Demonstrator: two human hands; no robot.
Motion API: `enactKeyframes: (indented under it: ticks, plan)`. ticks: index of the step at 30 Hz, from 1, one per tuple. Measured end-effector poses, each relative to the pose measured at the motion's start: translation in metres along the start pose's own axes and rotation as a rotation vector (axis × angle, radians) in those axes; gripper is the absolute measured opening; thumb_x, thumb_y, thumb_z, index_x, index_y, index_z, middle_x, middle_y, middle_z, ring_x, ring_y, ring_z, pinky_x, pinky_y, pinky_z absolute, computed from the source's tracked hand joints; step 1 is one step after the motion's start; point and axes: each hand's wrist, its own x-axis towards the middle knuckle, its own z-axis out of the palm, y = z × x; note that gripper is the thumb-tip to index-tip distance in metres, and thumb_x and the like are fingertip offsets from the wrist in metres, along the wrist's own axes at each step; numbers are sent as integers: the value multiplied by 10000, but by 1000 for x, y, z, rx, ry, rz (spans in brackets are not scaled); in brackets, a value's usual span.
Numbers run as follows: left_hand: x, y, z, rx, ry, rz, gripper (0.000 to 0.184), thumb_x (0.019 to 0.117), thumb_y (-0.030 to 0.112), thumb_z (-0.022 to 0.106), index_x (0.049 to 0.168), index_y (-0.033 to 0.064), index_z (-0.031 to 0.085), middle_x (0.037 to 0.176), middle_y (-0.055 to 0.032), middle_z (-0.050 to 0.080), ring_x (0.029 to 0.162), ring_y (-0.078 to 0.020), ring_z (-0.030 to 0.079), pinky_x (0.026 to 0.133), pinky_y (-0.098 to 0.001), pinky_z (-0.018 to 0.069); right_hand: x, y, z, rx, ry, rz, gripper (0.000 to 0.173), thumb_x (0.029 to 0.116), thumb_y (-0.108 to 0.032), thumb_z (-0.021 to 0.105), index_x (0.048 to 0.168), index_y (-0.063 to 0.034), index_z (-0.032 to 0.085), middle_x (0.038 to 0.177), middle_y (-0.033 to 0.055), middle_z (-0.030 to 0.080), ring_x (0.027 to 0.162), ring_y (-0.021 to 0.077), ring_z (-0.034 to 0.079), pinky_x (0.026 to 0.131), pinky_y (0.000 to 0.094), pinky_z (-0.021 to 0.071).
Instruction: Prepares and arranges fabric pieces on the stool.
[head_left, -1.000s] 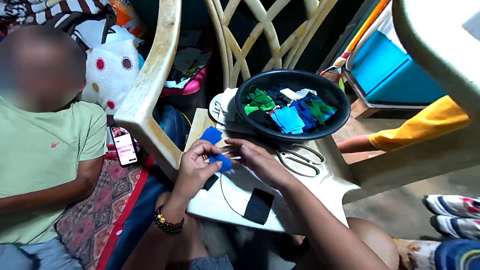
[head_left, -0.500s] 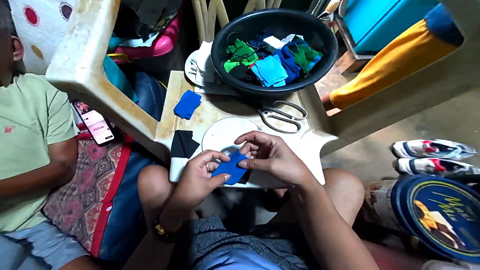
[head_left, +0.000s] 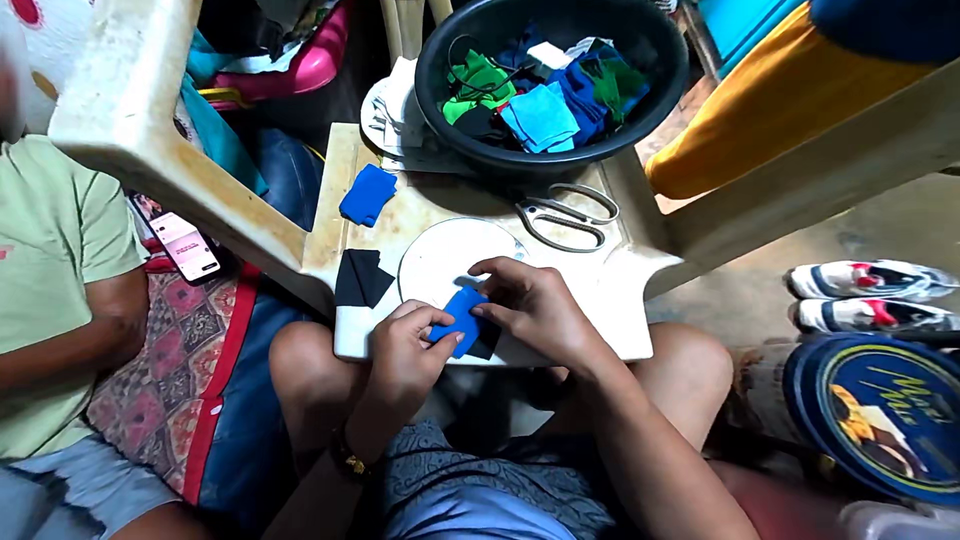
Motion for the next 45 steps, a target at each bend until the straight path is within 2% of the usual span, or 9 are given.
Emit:
enactKeyframes:
  ticks: [5, 13, 15, 18, 21, 24, 32, 37, 45]
  plan:
    - [-1, -2, 2, 23, 12, 32, 108, 832, 28, 769, 929, -19, 756, 920, -86, 691, 678, 7, 601, 615, -117, 506, 1, 2, -1, 15, -3, 18, 358, 830, 54, 713, 1180, -2, 663, 818, 46, 698, 680, 64, 656, 652, 225, 560]
    - [-3, 0, 4, 136, 32, 115, 117, 840, 45, 767, 939, -17, 770, 930, -124, 695, 697, -37, 624, 638, -133, 518, 1, 4, -1, 24, 1, 15, 378, 818, 50, 720, 1188, 4, 659, 821, 43, 686, 671, 58, 641, 641, 211, 550]
    - [-4, 0, 2, 137, 19, 112, 130, 874, 51, 729, 975, -20, 769, 937, -127, 700, 685, -35, 635, 637, -137, 533, 2, 5, -1, 38, 5, 12, 381, 816, 54, 722, 1189, 6, 656, 820, 40, 686, 668, 53, 638, 634, 204, 548]
    - [-7, -3, -6, 110, 17, 117, 205, 957, 50, 582, 1059, -37, 738, 915, -110, 721, 660, -28, 657, 636, -161, 562, 2, 5, -1, 38, 4, 14, 385, 816, 56, 727, 1192, 8, 656, 824, 47, 692, 675, 55, 644, 646, 210, 555]
    - [-9, -7, -16, 119, 10, 137, 247, 985, 53, 517, 1093, -33, 722, 933, -99, 743, 668, -14, 661, 631, -158, 552, 2, 5, -1, 34, 8, 12, 389, 813, 53, 727, 1192, 6, 654, 818, 42, 691, 673, 51, 642, 641, 209, 552]
    - [-10, -12, -20, 189, -9, 207, 231, 953, 56, 565, 1084, -5, 745, 971, -88, 754, 712, -12, 647, 670, -143, 524, 1, 6, 0, 31, 10, 11, 391, 812, 47, 735, 1193, 6, 656, 812, 36, 685, 668, 41, 633, 639, 197, 544]
    - [-13, -27, -11, 221, 66, 346, 177, 906, 60, 648, 1011, -8, 772, 920, -100, 741, 692, -27, 615, 644, -123, 489, 1, 8, 0, 40, 22, 3, 384, 810, 34, 747, 1182, 10, 655, 795, 21, 672, 646, 24, 613, 617, 175, 528]
    - [-13, -28, -9, 227, 85, 355, 177, 916, 61, 641, 1006, 3, 782, 924, -95, 744, 707, -30, 627, 653, -124, 496, 2, 8, 0, 29, 24, 1, 386, 807, 33, 751, 1181, 9, 657, 794, 22, 670, 640, 24, 607, 610, 175, 522]
    - [-11, -29, -14, 135, 84, 290, 197, 889, 42, 629, 1023, -45, 745, 806, -60, 709, 683, 21, 604, 646, -97, 484, 2, 8, 0, 44, 23, 5, 388, 800, 29, 757, 1174, 1, 660, 794, 11, 667, 649, 18, 611, 613, 161, 525]
